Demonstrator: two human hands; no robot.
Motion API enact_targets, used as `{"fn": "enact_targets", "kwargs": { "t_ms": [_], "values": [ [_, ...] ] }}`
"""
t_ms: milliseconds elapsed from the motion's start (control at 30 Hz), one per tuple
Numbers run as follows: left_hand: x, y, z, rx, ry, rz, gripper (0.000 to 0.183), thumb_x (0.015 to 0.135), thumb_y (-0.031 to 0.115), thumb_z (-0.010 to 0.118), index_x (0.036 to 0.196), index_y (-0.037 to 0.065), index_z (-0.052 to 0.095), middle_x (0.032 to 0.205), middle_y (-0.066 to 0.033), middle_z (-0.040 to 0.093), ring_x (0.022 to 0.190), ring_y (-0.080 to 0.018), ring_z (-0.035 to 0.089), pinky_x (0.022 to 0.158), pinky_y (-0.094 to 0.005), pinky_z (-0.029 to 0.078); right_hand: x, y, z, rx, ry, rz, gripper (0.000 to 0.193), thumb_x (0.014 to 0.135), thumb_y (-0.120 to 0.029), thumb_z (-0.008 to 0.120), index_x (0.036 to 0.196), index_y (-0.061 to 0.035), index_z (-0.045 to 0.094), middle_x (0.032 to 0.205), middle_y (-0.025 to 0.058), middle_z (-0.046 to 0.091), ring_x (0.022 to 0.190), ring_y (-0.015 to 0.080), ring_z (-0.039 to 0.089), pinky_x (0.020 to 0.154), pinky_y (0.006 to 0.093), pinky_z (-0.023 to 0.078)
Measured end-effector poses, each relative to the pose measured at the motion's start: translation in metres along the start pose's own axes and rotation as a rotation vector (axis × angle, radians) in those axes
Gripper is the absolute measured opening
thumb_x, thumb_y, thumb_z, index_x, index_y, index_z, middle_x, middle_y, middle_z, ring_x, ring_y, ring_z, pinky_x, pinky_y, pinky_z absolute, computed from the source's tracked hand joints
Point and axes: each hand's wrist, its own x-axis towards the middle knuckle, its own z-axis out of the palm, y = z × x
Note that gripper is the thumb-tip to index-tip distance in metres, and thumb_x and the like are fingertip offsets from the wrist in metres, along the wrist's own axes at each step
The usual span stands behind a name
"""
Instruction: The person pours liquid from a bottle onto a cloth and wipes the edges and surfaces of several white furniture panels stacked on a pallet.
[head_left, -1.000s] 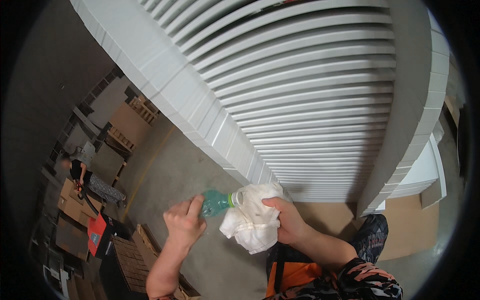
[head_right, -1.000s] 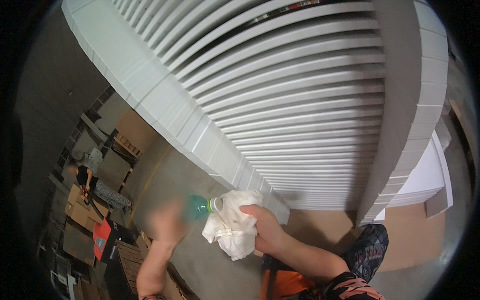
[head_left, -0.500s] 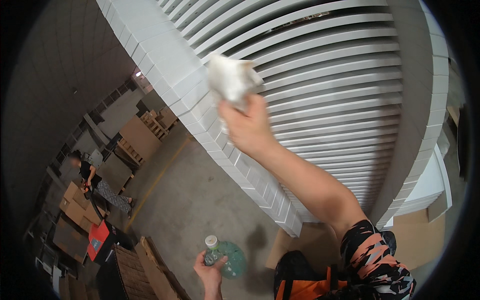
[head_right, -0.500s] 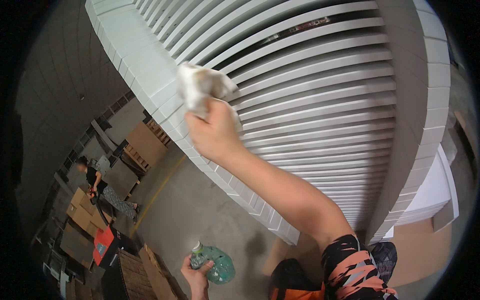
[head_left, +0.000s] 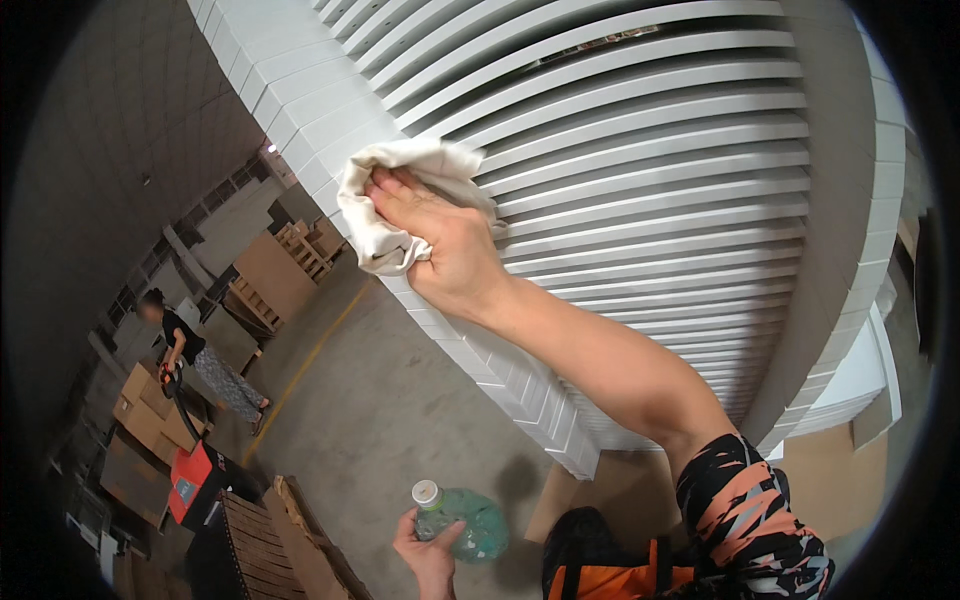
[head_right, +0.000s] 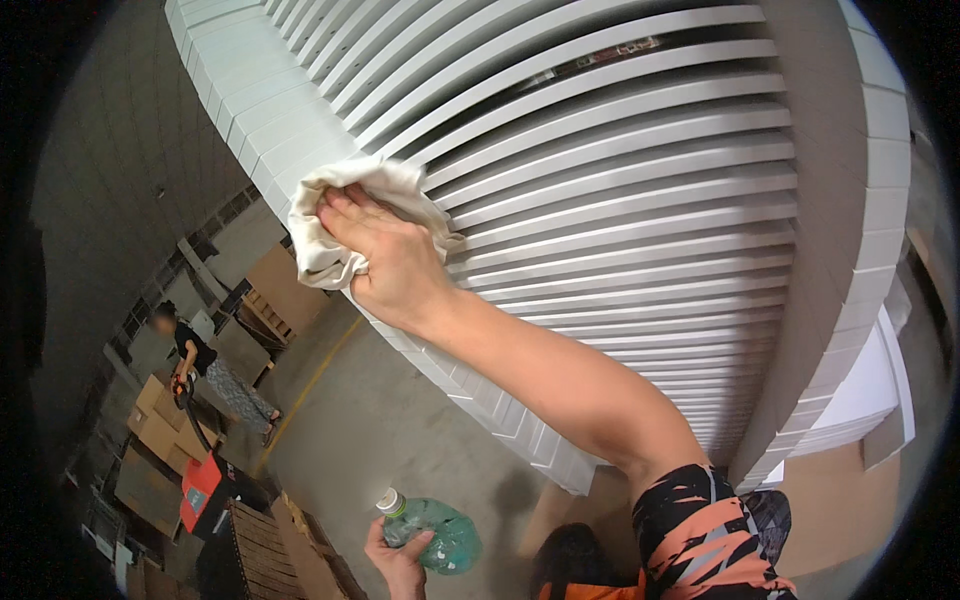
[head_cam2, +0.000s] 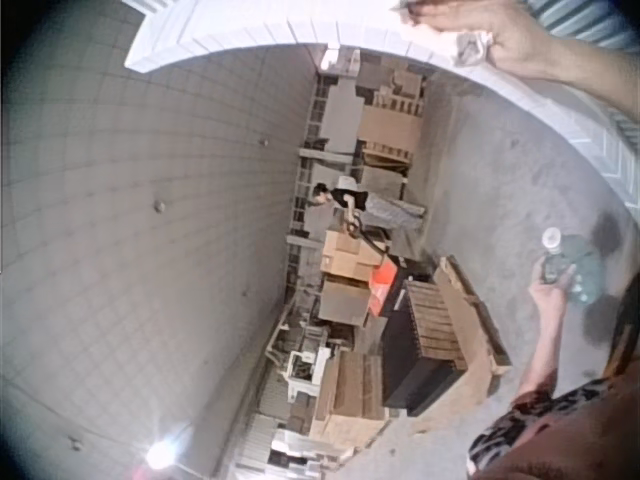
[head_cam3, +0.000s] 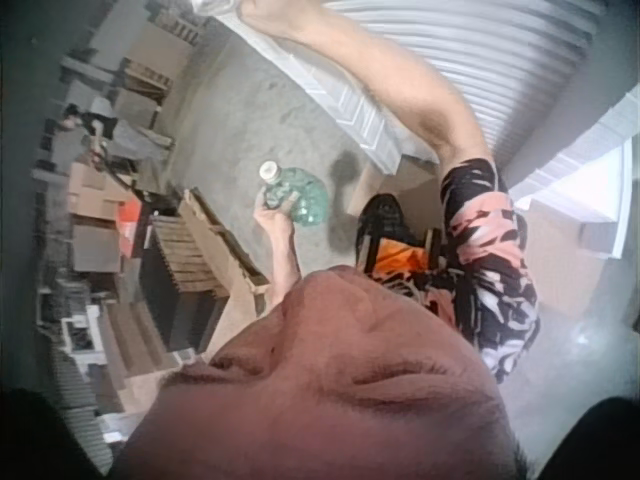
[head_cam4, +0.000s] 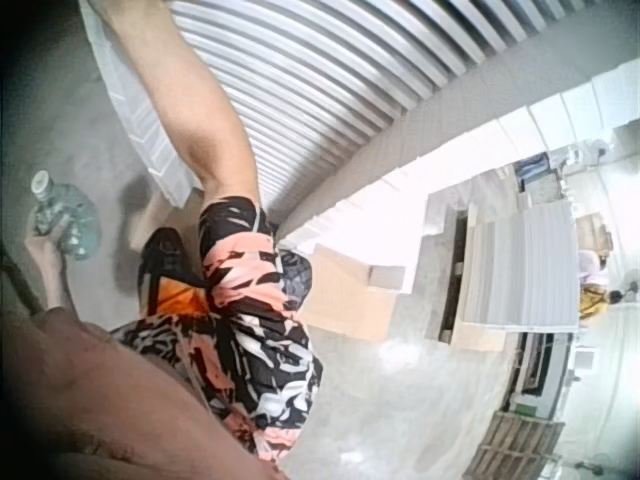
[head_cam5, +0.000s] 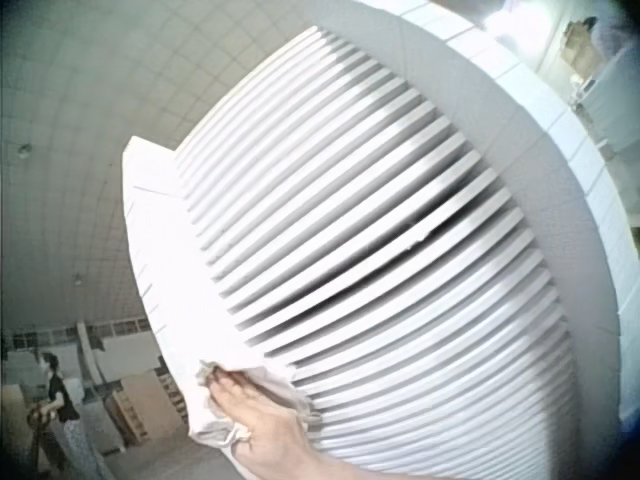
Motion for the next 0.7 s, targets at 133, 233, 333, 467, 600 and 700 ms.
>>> {"fn": "enact_targets", "kwargs": {
  "t_ms": [133, 233, 333, 467, 600, 700],
  "values": [
    [-0.01, 0.0, -0.011, 0.042, 0.02, -0.036, 0.047, 0.064, -0.01, 0.079, 0.107, -0.003, 0.063, 0.093, -0.0084, 0.069, 0.083, -0.0163, 0.066, 0.077, -0.0315, 0.054, -0.04, -0.01, -0.013, -0.186, -0.181, 0.001, 0.054, 0.075, 0.003, 0.057, 0.129, 0.0039, 0.056, 0.133, 0.0229, 0.055, 0.125, 0.0323, 0.054, 0.108, 0.0376, 0.042],
    [-0.01, -0.01, -0.015, 0.056, 0.008, -0.053, 0.045, 0.066, -0.01, 0.079, 0.108, -0.003, 0.064, 0.095, -0.0088, 0.07, 0.083, -0.0171, 0.067, 0.076, -0.0314, 0.056, -0.024, -0.002, -0.005, -0.206, -0.112, 0.144, 0.063, 0.069, 0.005, 0.059, 0.132, 0.0074, 0.052, 0.135, 0.0232, 0.054, 0.128, 0.0356, 0.051, 0.11, 0.0407, 0.04],
    [-0.016, -0.01, -0.008, -0.008, 0.014, -0.126, 0.041, 0.067, -0.009, 0.078, 0.105, -0.003, 0.065, 0.093, -0.0085, 0.07, 0.082, -0.0164, 0.066, 0.076, -0.0314, 0.055, -0.022, -0.027, 0.011, -0.206, -0.077, 0.067, 0.064, 0.069, 0.005, 0.06, 0.132, 0.0066, 0.052, 0.134, 0.0223, 0.055, 0.129, 0.0377, 0.05, 0.112, 0.0426, 0.038],
    [-0.021, -0.01, -0.011, 0.032, 0.016, -0.123, 0.041, 0.068, -0.008, 0.079, 0.106, -0.002, 0.064, 0.093, -0.0071, 0.069, 0.081, -0.0151, 0.065, 0.074, -0.0319, 0.054, -0.036, -0.023, 0.017, -0.003, -0.146, -0.052, 0.061, 0.067, 0.005, 0.062, 0.127, -0.0057, 0.062, 0.129, 0.0144, 0.062, 0.121, 0.028, 0.058, 0.102, 0.036, 0.049],
    [-0.02, -0.019, -0.005, -0.02, -0.004, -0.126, 0.047, 0.067, -0.009, 0.079, 0.11, -0.002, 0.064, 0.096, -0.0066, 0.069, 0.084, -0.0152, 0.065, 0.076, -0.0319, 0.054, -0.009, -0.002, 0.013, 0.084, 0.074, 0.017, 0.062, 0.071, 0.01, 0.056, 0.132, -0.0045, 0.058, 0.132, 0.0184, 0.058, 0.125, 0.0307, 0.055, 0.106, 0.0348, 0.044],
    [-0.022, -0.024, -0.012, -0.004, 0.002, -0.102, 0.049, 0.066, -0.01, 0.079, 0.112, -0.001, 0.063, 0.097, -0.0065, 0.069, 0.086, -0.0155, 0.065, 0.077, -0.0322, 0.054, -0.028, -0.005, 0.004, -0.047, -0.046, 0.125, 0.063, 0.07, 0.01, 0.052, 0.133, 0.0045, 0.053, 0.14, 0.0246, 0.049, 0.134, 0.0336, 0.045, 0.115, 0.0383, 0.032]
  ]
}}
